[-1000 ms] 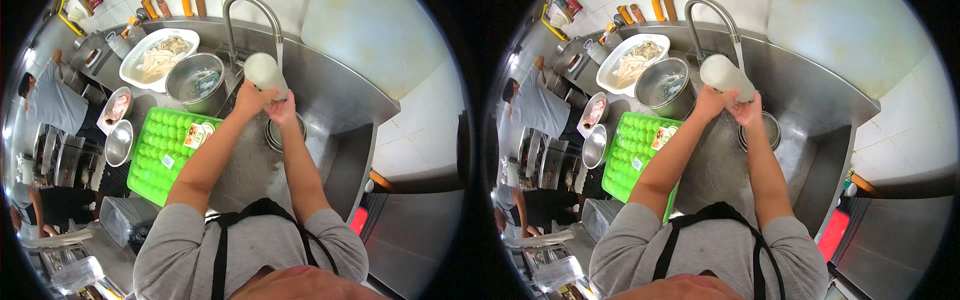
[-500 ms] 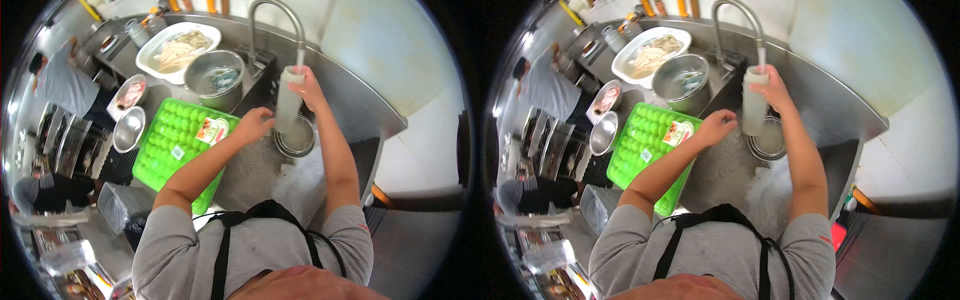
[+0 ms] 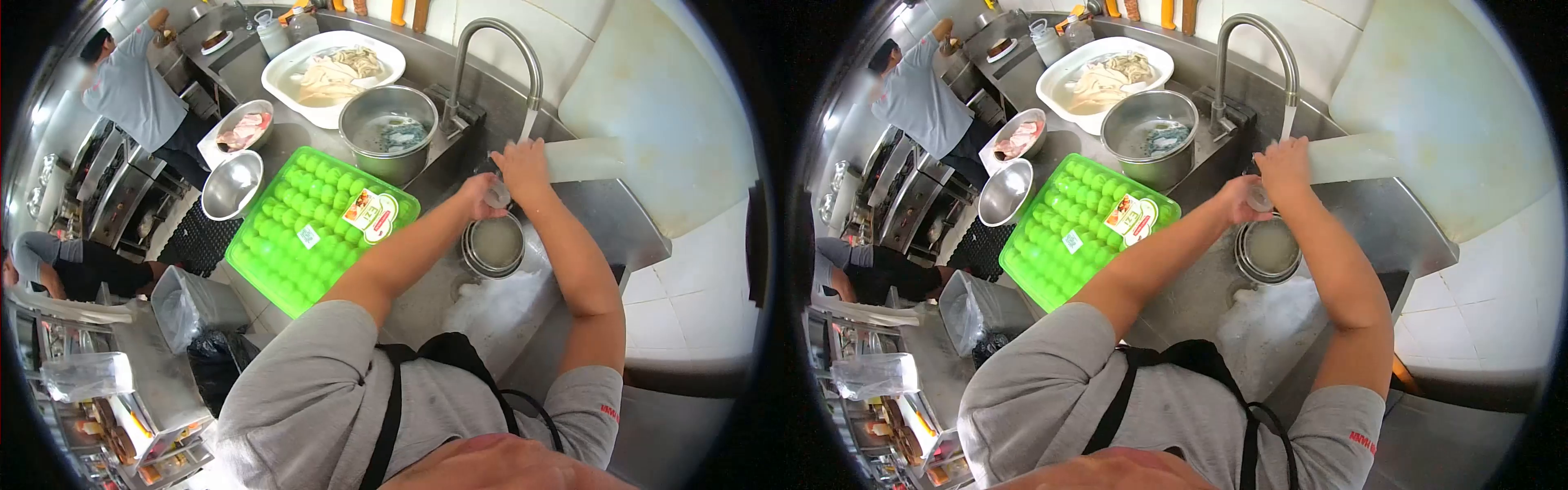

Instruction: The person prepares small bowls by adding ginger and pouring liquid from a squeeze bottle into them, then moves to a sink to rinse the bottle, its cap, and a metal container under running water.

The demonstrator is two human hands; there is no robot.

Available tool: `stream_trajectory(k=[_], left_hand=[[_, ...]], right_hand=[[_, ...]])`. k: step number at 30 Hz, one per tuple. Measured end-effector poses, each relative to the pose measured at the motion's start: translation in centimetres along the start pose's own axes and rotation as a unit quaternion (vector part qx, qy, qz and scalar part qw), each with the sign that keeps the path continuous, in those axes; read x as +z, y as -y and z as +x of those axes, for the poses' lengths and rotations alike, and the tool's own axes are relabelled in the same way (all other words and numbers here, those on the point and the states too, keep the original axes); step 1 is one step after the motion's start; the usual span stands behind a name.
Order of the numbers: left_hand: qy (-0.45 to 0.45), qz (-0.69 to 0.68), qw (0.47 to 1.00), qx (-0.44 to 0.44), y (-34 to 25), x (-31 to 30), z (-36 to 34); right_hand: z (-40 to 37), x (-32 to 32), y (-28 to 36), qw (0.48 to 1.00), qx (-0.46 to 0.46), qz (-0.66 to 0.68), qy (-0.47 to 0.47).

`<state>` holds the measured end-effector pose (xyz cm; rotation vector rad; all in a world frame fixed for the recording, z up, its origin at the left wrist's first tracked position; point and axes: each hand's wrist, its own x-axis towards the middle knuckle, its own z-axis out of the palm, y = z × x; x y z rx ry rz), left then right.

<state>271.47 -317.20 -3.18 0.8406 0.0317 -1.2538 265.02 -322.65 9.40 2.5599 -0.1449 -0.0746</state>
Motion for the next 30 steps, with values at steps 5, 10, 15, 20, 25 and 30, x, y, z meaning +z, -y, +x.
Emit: stream_trajectory(k=[5,10,15,20,25,30], left_hand=[[0.040,0.121,0.985,0.116,-1.2,5.5,0.0],[-0.109,0.499,0.692,0.509,-4.6,8.3,-0.3],[-0.091,0.520,0.706,0.472,-6.1,6.3,-6.4],[-0.094,0.267,0.936,0.209,-4.8,0.6,-9.7],[-0.099,0.225,0.961,0.131,-2.5,-1.4,-8.7],[-0.084,0.230,0.933,0.263,-3.6,-0.2,-11.4]], right_hand=[[-1.3,-0.4,-0.6,0.986,0.159,0.004,0.049],[0.4,9.5,-0.4,0.828,0.185,0.497,-0.182],[0.3,6.2,0.7,0.720,0.229,0.607,-0.249],[0.5,6.7,-0.4,0.309,0.224,0.863,-0.331],[-1.0,10.7,1.7,-0.039,0.162,0.946,-0.277],[-0.9,12.2,6.8,-0.130,0.047,0.980,-0.146]])
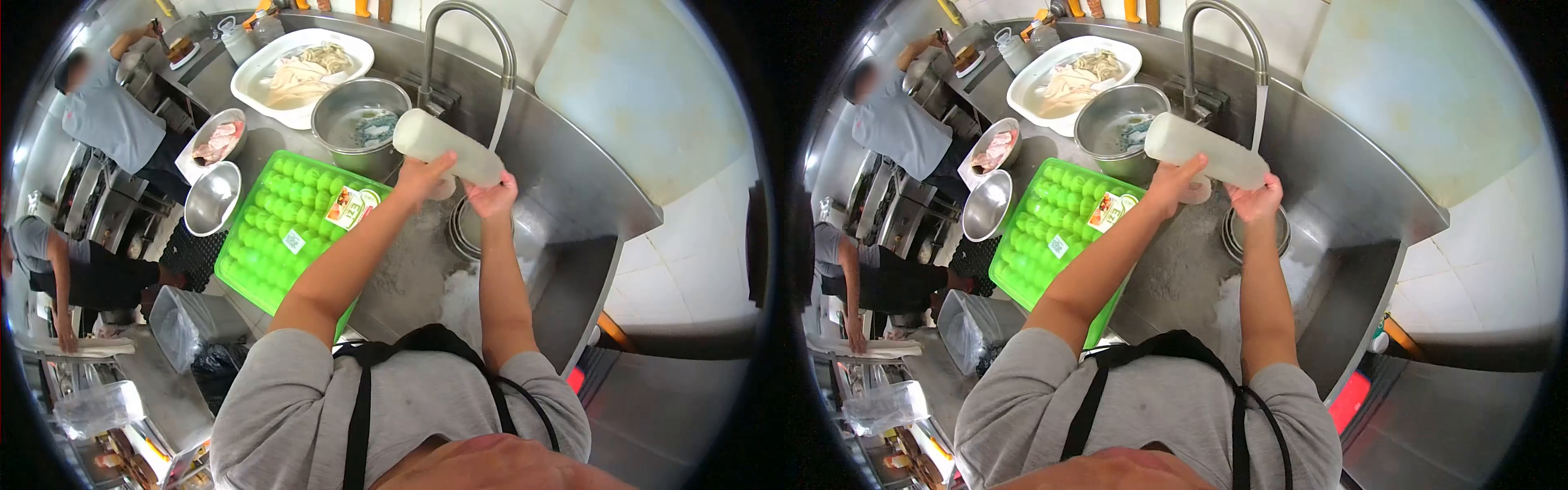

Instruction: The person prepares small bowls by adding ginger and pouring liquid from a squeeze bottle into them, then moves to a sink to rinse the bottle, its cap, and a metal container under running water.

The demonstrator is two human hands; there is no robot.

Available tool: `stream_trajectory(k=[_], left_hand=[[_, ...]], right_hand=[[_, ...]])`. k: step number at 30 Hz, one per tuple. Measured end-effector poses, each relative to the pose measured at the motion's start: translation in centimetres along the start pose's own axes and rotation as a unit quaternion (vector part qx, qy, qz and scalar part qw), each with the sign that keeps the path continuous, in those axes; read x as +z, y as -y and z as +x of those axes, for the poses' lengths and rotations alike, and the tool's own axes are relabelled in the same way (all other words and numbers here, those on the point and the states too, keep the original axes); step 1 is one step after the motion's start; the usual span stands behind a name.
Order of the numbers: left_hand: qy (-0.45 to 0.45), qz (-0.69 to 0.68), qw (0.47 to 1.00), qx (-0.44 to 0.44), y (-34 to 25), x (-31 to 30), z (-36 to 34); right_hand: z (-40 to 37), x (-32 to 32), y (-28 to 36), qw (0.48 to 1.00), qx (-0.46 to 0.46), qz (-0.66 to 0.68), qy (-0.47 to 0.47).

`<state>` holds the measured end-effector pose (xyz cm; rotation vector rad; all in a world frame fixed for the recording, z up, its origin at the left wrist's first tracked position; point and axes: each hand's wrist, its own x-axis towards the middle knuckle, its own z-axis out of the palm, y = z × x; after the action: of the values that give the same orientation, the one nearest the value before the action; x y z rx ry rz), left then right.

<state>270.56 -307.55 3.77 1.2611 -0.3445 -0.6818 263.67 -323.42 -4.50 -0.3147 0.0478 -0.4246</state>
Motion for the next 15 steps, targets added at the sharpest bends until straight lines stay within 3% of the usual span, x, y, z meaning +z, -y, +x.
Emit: stream_trajectory(k=[3,6,7,8,9,10,11,14,15], left_hand=[[0.034,0.126,0.986,0.102,0.4,-2.6,-0.1],[0.013,0.235,0.950,0.202,-1.2,-3.8,-2.8],[0.018,0.263,0.950,0.167,-1.8,-4.2,-3.8],[0.030,0.286,0.944,0.163,-2.4,-4.7,-4.7],[0.042,0.309,0.937,0.158,-2.8,-5.0,-5.6],[0.055,0.330,0.930,0.154,-3.3,-5.3,-6.4],[0.069,0.386,0.912,0.117,-3.9,-5.6,-7.0],[0.079,0.322,0.935,0.124,-3.1,-6.8,-8.8],[0.076,0.379,0.915,0.116,-3.3,-7.1,-9.7]], right_hand=[[0.1,1.4,-1.9,0.997,0.063,-0.051,-0.019],[5.1,-3.1,-2.6,0.970,0.120,-0.143,-0.155],[5.6,-1.0,-2.8,0.940,0.086,-0.233,-0.235],[6.4,0.4,-3.2,0.892,0.009,-0.407,-0.195],[7.1,1.4,-3.6,0.809,-0.070,-0.565,-0.148],[8.0,2.2,-3.8,0.692,-0.147,-0.700,-0.095],[8.7,2.8,-4.0,0.621,-0.146,-0.765,-0.086],[11.0,4.3,-5.1,0.374,-0.137,-0.916,-0.051],[11.8,4.8,-5.5,0.283,-0.133,-0.949,-0.036]])
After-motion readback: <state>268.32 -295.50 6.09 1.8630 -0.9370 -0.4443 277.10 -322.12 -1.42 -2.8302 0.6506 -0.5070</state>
